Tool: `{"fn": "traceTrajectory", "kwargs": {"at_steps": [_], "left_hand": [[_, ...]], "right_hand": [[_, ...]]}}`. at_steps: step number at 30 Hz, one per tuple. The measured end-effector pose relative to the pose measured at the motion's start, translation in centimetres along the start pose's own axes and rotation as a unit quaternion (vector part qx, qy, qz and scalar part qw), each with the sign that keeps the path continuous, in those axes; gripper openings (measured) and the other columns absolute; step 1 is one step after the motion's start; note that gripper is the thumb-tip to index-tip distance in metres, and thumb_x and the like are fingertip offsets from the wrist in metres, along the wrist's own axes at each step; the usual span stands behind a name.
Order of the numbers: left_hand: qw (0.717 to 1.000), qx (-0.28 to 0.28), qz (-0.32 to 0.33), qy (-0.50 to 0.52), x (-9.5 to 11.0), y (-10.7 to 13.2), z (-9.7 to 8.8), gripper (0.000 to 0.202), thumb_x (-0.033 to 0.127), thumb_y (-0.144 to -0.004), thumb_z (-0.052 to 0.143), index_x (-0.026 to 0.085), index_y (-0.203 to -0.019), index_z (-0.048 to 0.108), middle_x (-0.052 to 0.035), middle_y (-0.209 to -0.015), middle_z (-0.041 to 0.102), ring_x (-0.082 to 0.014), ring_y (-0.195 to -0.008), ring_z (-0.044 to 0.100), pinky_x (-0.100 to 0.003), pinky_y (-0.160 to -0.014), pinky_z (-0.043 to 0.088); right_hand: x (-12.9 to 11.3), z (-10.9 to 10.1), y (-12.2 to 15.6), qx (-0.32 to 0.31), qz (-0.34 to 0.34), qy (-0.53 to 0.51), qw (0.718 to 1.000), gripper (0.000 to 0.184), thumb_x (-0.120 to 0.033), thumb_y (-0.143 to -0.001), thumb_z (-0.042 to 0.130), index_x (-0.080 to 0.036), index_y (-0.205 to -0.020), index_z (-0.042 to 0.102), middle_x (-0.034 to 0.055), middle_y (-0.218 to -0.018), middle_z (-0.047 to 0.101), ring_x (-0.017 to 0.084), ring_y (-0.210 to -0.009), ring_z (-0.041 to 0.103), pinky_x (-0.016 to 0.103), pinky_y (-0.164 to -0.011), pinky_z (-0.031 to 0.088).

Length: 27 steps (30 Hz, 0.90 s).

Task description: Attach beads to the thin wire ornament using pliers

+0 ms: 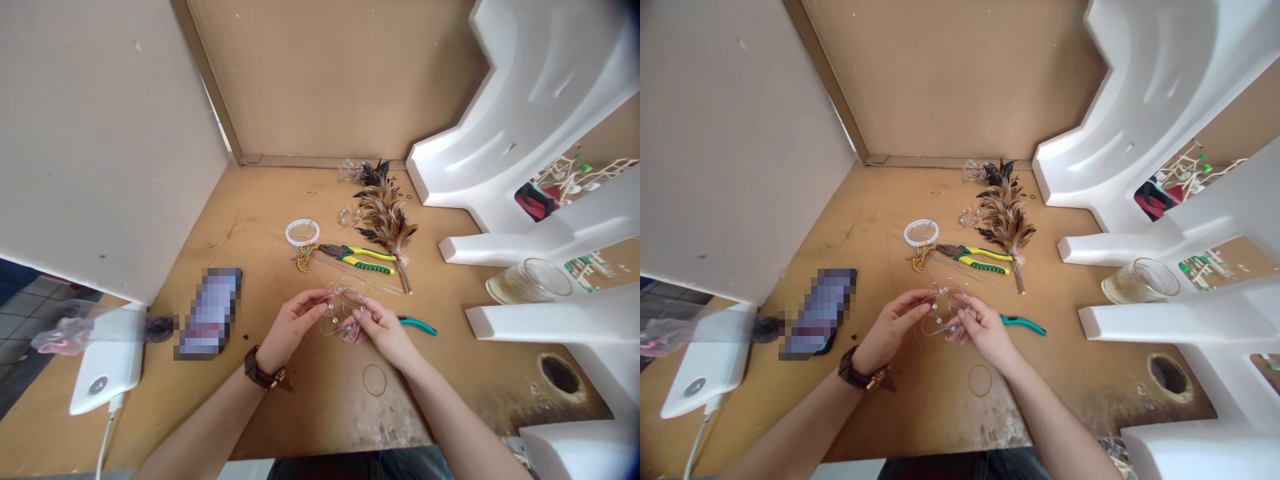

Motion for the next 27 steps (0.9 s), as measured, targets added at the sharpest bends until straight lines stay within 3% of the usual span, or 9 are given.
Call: {"fn": "traceTrajectory", "kwargs": {"at_steps": [6,15,18,22,25,27], "left_hand": [[0.991,-0.054,-0.034,0.122,-0.19,0.06,0.44,0.02,0.03,-0.083,0.055,0.015,-0.091,0.064,-0.0096,-0.103,0.065,-0.0193,-0.093,0.06,-0.031,-0.081,0.046],[0.949,-0.099,-0.112,0.278,-0.28,-0.16,0.88,0.013,0.024,-0.083,0.056,0.012,-0.08,0.061,-0.0056,-0.081,0.063,-0.014,-0.075,0.06,-0.028,-0.072,0.048],[0.945,-0.107,-0.113,0.289,-0.44,-0.21,0.86,0.015,0.025,-0.083,0.055,0.012,-0.078,0.06,-0.0042,-0.078,0.061,-0.0131,-0.072,0.059,-0.028,-0.071,0.048],[0.954,-0.092,-0.107,0.263,-0.7,-0.07,0.79,0.014,0.025,-0.083,0.055,0.012,-0.078,0.06,-0.0035,-0.08,0.059,-0.0118,-0.072,0.058,-0.024,-0.066,0.049],[0.962,-0.081,-0.121,0.233,-0.82,0.16,0.86,0.015,0.026,-0.083,0.055,0.013,-0.079,0.06,-0.003,-0.08,0.059,-0.0107,-0.069,0.057,-0.02,-0.057,0.047],[0.966,-0.071,-0.122,0.218,-0.82,0.27,0.94,0.014,0.026,-0.082,0.057,0.013,-0.078,0.06,-0.0026,-0.079,0.059,-0.0101,-0.067,0.057,-0.019,-0.054,0.046]], "right_hand": [[-0.27,0.17,0.17,-0.022,-0.002,-0.018,1.0,0.055,-0.046,-0.077,0.056,-0.017,-0.122,0.044,0.0046,-0.077,0.069,0.015,-0.057,0.065,0.025,-0.051,0.048],[-0.33,0.44,0.3,-0.069,0.016,-0.035,0.997,0.057,-0.043,-0.077,0.058,-0.018,-0.125,0.042,0.0048,-0.076,0.068,0.018,-0.063,0.067,0.027,-0.055,0.049],[-0.21,0.47,0.32,-0.046,-0.001,-0.015,0.999,0.061,-0.039,-0.074,0.062,-0.02,-0.127,0.039,0.0016,-0.073,0.065,0.015,-0.062,0.065,0.027,-0.056,0.048],[-0.23,0.23,0.46,-0.035,-0.076,-0.008,0.996,0.075,-0.03,-0.071,0.067,-0.028,-0.135,0.028,0.002,-0.089,0.061,0.011,-0.067,0.059,0.025,-0.059,0.046],[-0.46,-0.11,0.62,-0.032,-0.135,0.044,0.989,0.065,-0.026,-0.074,0.064,-0.028,-0.132,0.034,0.0009,-0.089,0.057,0.009,-0.069,0.054,0.024,-0.063,0.044],[-0.65,-0.26,0.71,-0.024,-0.132,0.083,0.987,0.056,-0.026,-0.075,0.063,-0.026,-0.127,0.042,-0.0009,-0.082,0.055,0.008,-0.064,0.05,0.024,-0.061,0.043]]}}
Point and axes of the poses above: each hand's wrist, its own y-axis away from the middle knuckle, its own z-axis out of the palm, x = y × z, the point moved 1 cm from there along -y, towards the middle knuckle
